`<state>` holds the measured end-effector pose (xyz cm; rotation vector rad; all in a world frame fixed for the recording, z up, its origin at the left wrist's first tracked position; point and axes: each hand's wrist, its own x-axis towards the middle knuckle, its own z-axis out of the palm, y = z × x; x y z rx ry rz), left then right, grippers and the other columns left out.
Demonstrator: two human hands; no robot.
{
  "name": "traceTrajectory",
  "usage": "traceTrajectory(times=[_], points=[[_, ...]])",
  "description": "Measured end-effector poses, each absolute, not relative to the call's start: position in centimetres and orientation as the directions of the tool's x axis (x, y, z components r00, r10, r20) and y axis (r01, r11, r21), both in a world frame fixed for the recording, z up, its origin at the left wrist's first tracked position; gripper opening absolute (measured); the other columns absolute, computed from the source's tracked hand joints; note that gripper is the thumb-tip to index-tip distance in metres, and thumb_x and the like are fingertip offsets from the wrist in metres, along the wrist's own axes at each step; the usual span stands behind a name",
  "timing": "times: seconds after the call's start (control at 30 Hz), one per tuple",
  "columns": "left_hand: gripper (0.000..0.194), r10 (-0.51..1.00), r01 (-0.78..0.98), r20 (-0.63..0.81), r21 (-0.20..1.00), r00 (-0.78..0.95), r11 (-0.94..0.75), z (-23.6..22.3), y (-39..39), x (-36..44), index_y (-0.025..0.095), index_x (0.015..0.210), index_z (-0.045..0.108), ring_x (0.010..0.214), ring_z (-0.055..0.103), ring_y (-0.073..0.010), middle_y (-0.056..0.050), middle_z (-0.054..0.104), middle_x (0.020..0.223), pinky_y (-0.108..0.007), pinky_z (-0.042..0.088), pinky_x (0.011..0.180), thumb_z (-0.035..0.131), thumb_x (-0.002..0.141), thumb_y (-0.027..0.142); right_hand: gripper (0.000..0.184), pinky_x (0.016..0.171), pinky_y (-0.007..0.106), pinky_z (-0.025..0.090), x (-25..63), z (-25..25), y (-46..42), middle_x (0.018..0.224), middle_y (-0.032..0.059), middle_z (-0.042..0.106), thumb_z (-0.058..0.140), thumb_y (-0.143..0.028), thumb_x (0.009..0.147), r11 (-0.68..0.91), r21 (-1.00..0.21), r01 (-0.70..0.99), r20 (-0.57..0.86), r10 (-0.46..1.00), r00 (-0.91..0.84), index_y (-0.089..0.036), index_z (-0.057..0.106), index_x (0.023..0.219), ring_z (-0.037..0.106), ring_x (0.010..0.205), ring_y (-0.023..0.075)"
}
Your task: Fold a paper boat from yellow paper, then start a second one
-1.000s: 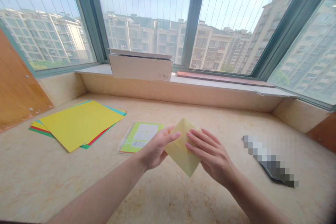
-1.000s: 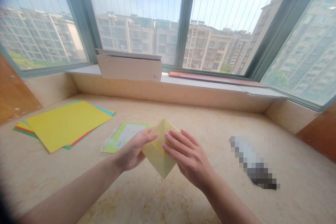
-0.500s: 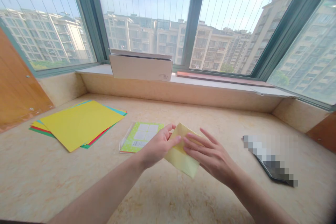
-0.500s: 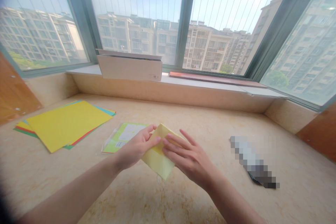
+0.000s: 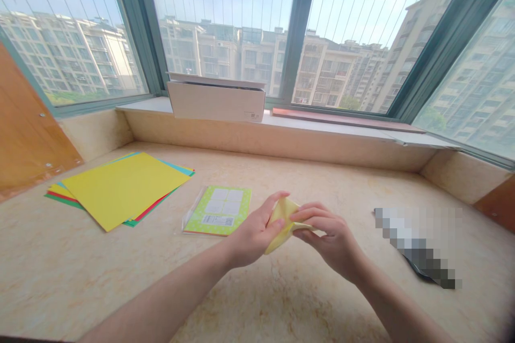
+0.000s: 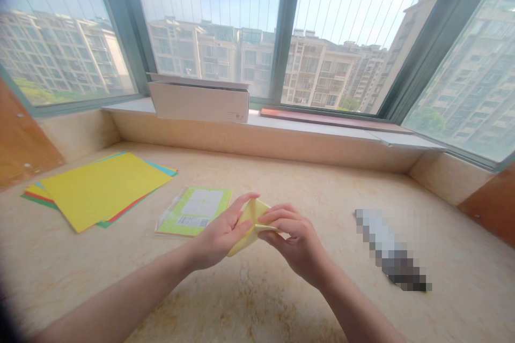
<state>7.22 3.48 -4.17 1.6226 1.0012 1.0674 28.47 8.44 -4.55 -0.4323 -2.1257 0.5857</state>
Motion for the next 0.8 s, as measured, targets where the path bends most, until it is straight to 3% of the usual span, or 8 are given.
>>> traceTrajectory(times=[0.13,0.23,0.3,0.43,0.53,0.63,0.8], points=[[0.049,0.92,0.1,0.242,0.954,0.308,-0.284,-4.1,3.3,7.5,0.025,0.146,0.035,0.122,0.053,-0.0233,-0.011,0.055,0.138,-0.038,0.033,0.11,0.05,0.1,0.036,0.007,0.083,0.038,0.056,27.9,-4.8,7.9,0.088,0.0031,0.072,0.071,-0.024,0.091,0.792,-0.598,0.127,0.672,0.581,-0.459,-0.024,0.074,0.085,0.065,0.09,0.0203],[0.041,0.913,-0.004,0.25,0.965,0.323,-0.262,-3.8,3.0,7.5,0.026,0.141,0.039,0.118,0.055,-0.0238,-0.011,0.055,0.138,-0.038,0.039,0.103,0.041,0.103,0.043,0.01,0.076,0.036,0.056,27.5,-5.0,7.5,0.09,0.0038,0.068,0.072,-0.029,0.09,0.725,-0.666,0.178,0.626,0.672,-0.396,-0.024,0.074,0.083,0.064,0.087,0.0204],[0.045,0.895,-0.028,0.275,0.958,0.35,-0.284,-3.7,2.8,7.5,0.027,0.14,0.039,0.113,0.057,-0.0241,-0.011,0.056,0.136,-0.038,0.043,0.098,0.043,0.101,0.048,0.012,0.075,0.036,0.055,27.4,-5.2,7.4,0.09,0.0038,0.065,0.072,-0.031,0.09,0.695,-0.689,0.203,0.606,0.707,-0.364,-0.024,0.074,0.081,0.063,0.085,0.0202],[0.078,0.905,0.151,0.252,0.936,0.342,-0.317,-3.5,2.5,7.5,0.028,0.149,0.028,0.091,0.06,-0.0187,-0.01,0.06,0.126,-0.03,0.046,0.08,0.072,0.086,0.038,0.015,0.08,0.038,0.055,27.2,-5.4,7.3,0.091,0.004,0.062,0.07,-0.033,0.091,0.687,-0.699,0.197,0.612,0.718,-0.333,-0.023,0.071,0.079,0.063,0.089,0.0212],[0.073,0.904,0.211,0.228,0.925,0.362,-0.317,-3.5,2.5,7.3,0.027,0.153,0.023,0.075,0.056,-0.0136,-0.006,0.064,0.107,-0.026,0.044,0.067,0.062,0.093,0.03,0.017,0.083,0.038,0.056,27.2,-5.5,7.3,0.102,0.0069,0.062,0.07,-0.034,0.091,0.68,-0.708,0.189,0.613,0.726,-0.312,-0.022,0.069,0.078,0.062,0.103,0.0242],[0.062,0.876,0.185,0.266,0.913,0.403,-0.363,-3.6,2.8,7.1,0.026,0.155,0.026,0.088,0.06,-0.0173,-0.008,0.065,0.113,-0.03,0.047,0.078,0.052,0.099,0.03,0.018,0.082,0.036,0.057,27.3,-5.5,7.4,0.117,0.0091,0.064,0.069,-0.034,0.092,0.673,-0.721,0.165,0.595,0.724,-0.35,-0.022,0.07,0.078,0.062,0.11,0.0252],[0.06,0.882,0.143,0.267,0.928,0.39,-0.344,-3.8,3.3,6.8,0.025,0.156,0.029,0.12,0.056,-0.0253,-0.011,0.059,0.135,-0.043,0.041,0.105,0.05,0.101,0.031,0.019,0.073,0.031,0.057,27.4,-5.5,7.6,0.102,0.0063,0.074,0.07,-0.036,0.092,0.654,-0.744,0.137,0.573,0.73,-0.373,-0.022,0.073,0.079,0.069,0.089,0.0213]])
